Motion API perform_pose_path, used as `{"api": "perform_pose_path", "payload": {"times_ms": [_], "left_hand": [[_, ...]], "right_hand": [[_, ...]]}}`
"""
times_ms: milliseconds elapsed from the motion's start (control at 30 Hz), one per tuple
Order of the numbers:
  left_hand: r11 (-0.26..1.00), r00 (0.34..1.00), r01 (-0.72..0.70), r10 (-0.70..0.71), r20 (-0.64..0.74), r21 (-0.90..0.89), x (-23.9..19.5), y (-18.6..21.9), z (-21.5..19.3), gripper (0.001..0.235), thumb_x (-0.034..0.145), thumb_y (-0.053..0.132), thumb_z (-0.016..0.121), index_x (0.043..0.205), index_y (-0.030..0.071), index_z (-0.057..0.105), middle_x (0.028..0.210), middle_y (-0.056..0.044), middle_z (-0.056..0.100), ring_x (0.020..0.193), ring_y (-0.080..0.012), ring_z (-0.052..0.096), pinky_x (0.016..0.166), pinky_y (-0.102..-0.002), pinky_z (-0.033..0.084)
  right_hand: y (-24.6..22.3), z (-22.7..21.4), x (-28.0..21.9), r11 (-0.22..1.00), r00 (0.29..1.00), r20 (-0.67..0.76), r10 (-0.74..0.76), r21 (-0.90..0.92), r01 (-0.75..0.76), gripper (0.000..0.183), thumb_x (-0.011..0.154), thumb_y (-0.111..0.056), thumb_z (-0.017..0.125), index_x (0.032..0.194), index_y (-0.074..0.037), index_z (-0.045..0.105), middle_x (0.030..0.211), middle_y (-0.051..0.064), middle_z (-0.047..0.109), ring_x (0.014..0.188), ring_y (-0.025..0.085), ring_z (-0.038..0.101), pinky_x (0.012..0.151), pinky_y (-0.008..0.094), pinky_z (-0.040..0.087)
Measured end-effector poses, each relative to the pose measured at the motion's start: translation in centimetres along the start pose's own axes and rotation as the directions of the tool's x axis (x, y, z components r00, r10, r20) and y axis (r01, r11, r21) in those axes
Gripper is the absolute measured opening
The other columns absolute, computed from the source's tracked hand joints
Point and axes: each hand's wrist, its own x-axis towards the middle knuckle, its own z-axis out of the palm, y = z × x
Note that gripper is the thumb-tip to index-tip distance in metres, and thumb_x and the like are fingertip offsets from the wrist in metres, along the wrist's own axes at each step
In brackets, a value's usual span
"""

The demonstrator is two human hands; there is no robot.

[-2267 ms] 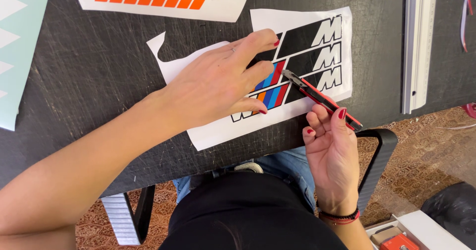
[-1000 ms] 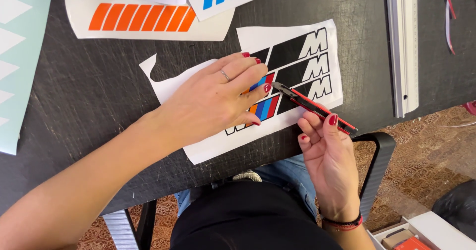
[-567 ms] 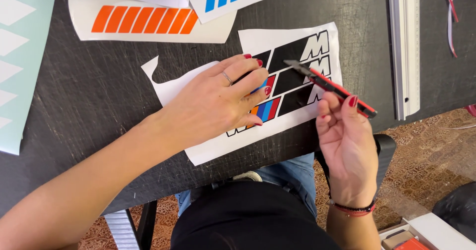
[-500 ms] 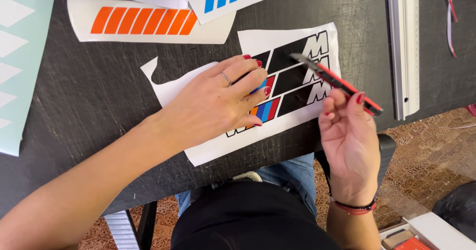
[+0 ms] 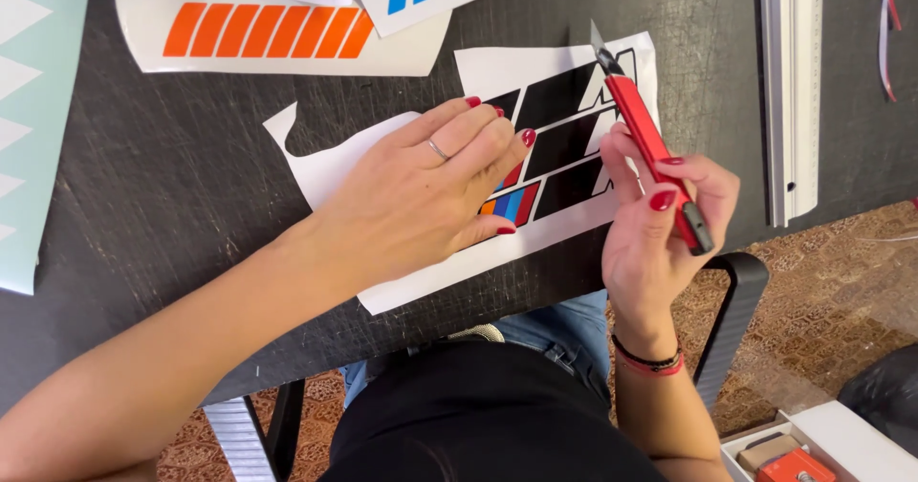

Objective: Weeding excess vinyl from printed stickers using a craft knife on a work table

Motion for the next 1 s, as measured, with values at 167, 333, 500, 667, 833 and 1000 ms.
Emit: {"api": "perform_pose_path", "payload": {"times_ms": [167, 333, 500, 667, 833, 1000], "left_hand": [[0.991, 0.998, 0.053, -0.05, 0.024, -0.126, -0.4, 0.7, 0.2, 0.063, 0.091, 0.053, 0.08, 0.135, 0.01, 0.067, 0.132, -0.01, 0.058, 0.133, -0.0242, 0.055, 0.122, -0.04, 0.041], [0.957, 1.0, 0.03, -0.025, 0.019, -0.29, -0.5, 0.0, -1.1, 0.027, 0.091, 0.019, 0.077, 0.115, 0.008, 0.074, 0.131, -0.018, 0.055, 0.135, -0.0354, 0.053, 0.124, -0.05, 0.038], [0.908, 0.997, -0.001, 0.034, 0.072, -0.419, -0.8, -0.8, -0.9, 0.043, 0.08, 0.014, 0.075, 0.123, 0.01, 0.078, 0.13, -0.018, 0.047, 0.14, -0.0418, 0.041, 0.123, -0.058, 0.034], [0.76, 0.999, -0.047, 0.042, -0.023, -0.648, -1.1, -2.1, -1.0, 0.003, 0.093, 0.001, 0.077, 0.093, 0.0, 0.08, 0.121, -0.019, 0.044, 0.114, -0.0405, 0.052, 0.086, -0.045, 0.054], [0.842, 1.0, 0.013, -0.007, 0.012, -0.539, -1.5, -1.9, -1.7, 0.073, 0.086, 0.023, 0.088, 0.141, -0.004, 0.048, 0.142, -0.023, 0.038, 0.106, -0.0373, 0.065, 0.088, -0.044, 0.057], [0.91, 0.989, 0.057, 0.003, 0.145, -0.41, -1.4, -2.2, -1.5, 0.098, 0.087, 0.042, 0.085, 0.156, -0.006, 0.036, 0.154, -0.023, 0.03, 0.091, -0.0336, 0.067, 0.089, -0.042, 0.057]], "right_hand": [[0.0, 1.0, -0.2, 0.959, 0.99, 0.036, -0.137, -0.247, 0.142, 0.033, 0.114, -0.031, 0.055, 0.122, 0.0, 0.044, 0.12, 0.023, 0.051, 0.125, 0.053, 0.065, 0.118, 0.06, 0.058], [-0.4, 1.3, 0.1, 0.968, 0.992, 0.046, -0.118, -0.219, 0.125, 0.034, 0.114, -0.031, 0.054, 0.124, -0.001, 0.042, 0.123, 0.023, 0.051, 0.13, 0.049, 0.063, 0.122, 0.058, 0.056], [-0.7, 1.1, 0.3, 0.988, 0.997, 0.022, -0.072, -0.134, 0.074, 0.034, 0.114, -0.036, 0.056, 0.126, -0.008, 0.042, 0.125, 0.023, 0.056, 0.132, 0.041, 0.064, 0.12, 0.053, 0.056], [-0.7, 0.5, 0.3, 0.957, 0.973, 0.047, -0.228, -0.172, 0.232, 0.009, 0.117, -0.015, 0.046, 0.124, -0.011, 0.042, 0.135, 0.026, 0.058, 0.122, 0.04, 0.063, 0.102, 0.054, 0.062], [0.0, -2.6, -0.7, 0.678, 0.778, 0.555, -0.296, -0.451, 0.58, 0.014, 0.102, 0.004, 0.045, 0.099, -0.008, 0.05, 0.132, 0.033, 0.064, 0.117, 0.043, 0.061, 0.092, 0.045, 0.051], [-1.3, -1.3, 0.3, 0.436, 0.576, 0.794, -0.194, -0.456, 0.776, 0.016, 0.109, -0.006, 0.061, 0.096, -0.007, 0.054, 0.142, 0.021, 0.066, 0.112, 0.032, 0.051, 0.082, 0.042, 0.039]]}}
